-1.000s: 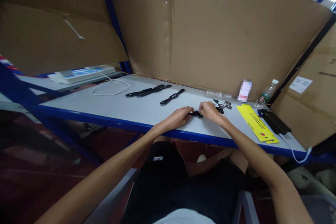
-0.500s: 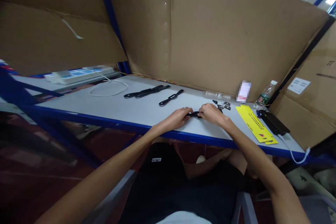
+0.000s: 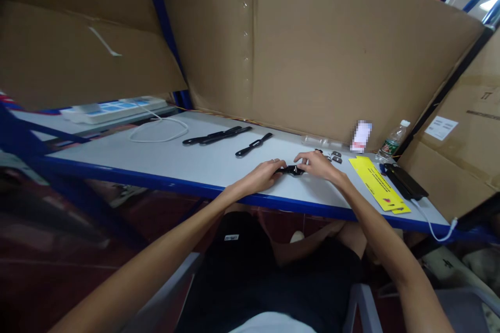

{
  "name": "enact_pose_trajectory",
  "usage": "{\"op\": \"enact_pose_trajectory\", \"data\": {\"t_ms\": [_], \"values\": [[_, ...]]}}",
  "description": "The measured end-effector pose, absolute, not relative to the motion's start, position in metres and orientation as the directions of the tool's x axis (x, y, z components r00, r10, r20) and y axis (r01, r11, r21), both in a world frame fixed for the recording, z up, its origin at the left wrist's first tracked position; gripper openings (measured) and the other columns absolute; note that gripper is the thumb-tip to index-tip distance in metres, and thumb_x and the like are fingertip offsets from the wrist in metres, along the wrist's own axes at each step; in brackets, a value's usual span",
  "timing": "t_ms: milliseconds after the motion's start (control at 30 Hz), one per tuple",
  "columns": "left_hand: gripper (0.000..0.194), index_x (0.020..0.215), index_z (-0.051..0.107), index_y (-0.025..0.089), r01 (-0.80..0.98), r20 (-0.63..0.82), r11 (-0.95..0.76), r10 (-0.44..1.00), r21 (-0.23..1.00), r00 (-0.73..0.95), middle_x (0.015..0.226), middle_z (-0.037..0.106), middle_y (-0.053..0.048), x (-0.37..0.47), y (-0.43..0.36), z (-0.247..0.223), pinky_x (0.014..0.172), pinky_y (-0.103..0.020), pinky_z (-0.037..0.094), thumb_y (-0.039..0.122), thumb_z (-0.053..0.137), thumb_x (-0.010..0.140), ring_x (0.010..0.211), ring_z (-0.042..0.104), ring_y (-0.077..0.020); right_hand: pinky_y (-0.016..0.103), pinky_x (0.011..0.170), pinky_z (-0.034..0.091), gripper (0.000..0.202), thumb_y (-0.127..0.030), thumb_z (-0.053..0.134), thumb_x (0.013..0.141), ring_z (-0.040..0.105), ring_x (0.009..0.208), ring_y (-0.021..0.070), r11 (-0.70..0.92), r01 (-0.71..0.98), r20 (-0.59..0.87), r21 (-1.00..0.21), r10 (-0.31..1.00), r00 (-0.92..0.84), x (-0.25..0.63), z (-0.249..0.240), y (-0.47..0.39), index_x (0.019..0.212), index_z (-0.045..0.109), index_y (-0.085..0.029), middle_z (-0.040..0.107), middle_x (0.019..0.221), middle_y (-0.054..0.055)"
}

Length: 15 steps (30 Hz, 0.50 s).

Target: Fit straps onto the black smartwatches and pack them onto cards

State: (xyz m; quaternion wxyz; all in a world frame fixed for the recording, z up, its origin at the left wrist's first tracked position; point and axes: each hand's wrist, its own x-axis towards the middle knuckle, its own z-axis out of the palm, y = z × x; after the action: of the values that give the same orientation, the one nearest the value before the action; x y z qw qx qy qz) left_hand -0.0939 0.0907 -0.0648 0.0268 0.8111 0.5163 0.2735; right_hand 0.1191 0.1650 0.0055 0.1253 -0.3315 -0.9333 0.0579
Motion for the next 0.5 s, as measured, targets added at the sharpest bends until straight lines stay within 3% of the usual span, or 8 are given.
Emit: {"op": "enact_pose_trajectory", "data": {"t_ms": [100, 233, 500], "values": [[0.034, 0.118, 0.062, 0.018, 0.821, 0.426, -0.466, 0.850, 0.330, 0.311, 0.110, 0.069, -0.012, -0.095, 0.092, -0.066, 0.088, -0.038, 0.052, 0.007, 0.049, 0.088, 0.101, 0.067, -0.0279, 0.024, 0.074, 0.041, 0.025, -0.020, 0.072, 0.090, 0.064, 0.077, 0.0137, 0.849, 0.472, 0.217, -0.236, 0.520, -0.826, 0.123, 0.005, 0.167, 0.115, 0.077, -0.022, 0.075, 0.096, 0.003], [0.033, 0.117, 0.062, 0.017, 0.814, 0.421, -0.478, 0.847, 0.331, 0.326, 0.108, 0.069, -0.012, -0.095, 0.093, -0.067, 0.088, -0.038, 0.052, 0.008, 0.049, 0.088, 0.100, 0.067, -0.0279, 0.024, 0.080, 0.042, 0.019, -0.004, 0.067, 0.086, 0.065, 0.088, 0.0151, 0.903, 0.398, 0.248, -0.161, 0.427, -0.869, 0.118, 0.000, 0.165, 0.090, 0.079, -0.019, 0.074, 0.099, 0.005], [0.034, 0.120, 0.061, 0.018, 0.837, 0.390, -0.446, 0.866, 0.316, 0.314, 0.111, 0.069, -0.012, -0.093, 0.088, -0.061, 0.089, -0.038, 0.052, 0.008, 0.048, 0.089, 0.102, 0.067, -0.0282, 0.026, 0.081, 0.040, 0.017, -0.006, 0.063, 0.090, 0.064, 0.091, 0.0182, 0.890, 0.452, 0.161, 0.066, 0.437, -0.885, 0.112, 0.006, 0.153, 0.092, 0.077, -0.016, 0.074, 0.094, 0.008]]}}
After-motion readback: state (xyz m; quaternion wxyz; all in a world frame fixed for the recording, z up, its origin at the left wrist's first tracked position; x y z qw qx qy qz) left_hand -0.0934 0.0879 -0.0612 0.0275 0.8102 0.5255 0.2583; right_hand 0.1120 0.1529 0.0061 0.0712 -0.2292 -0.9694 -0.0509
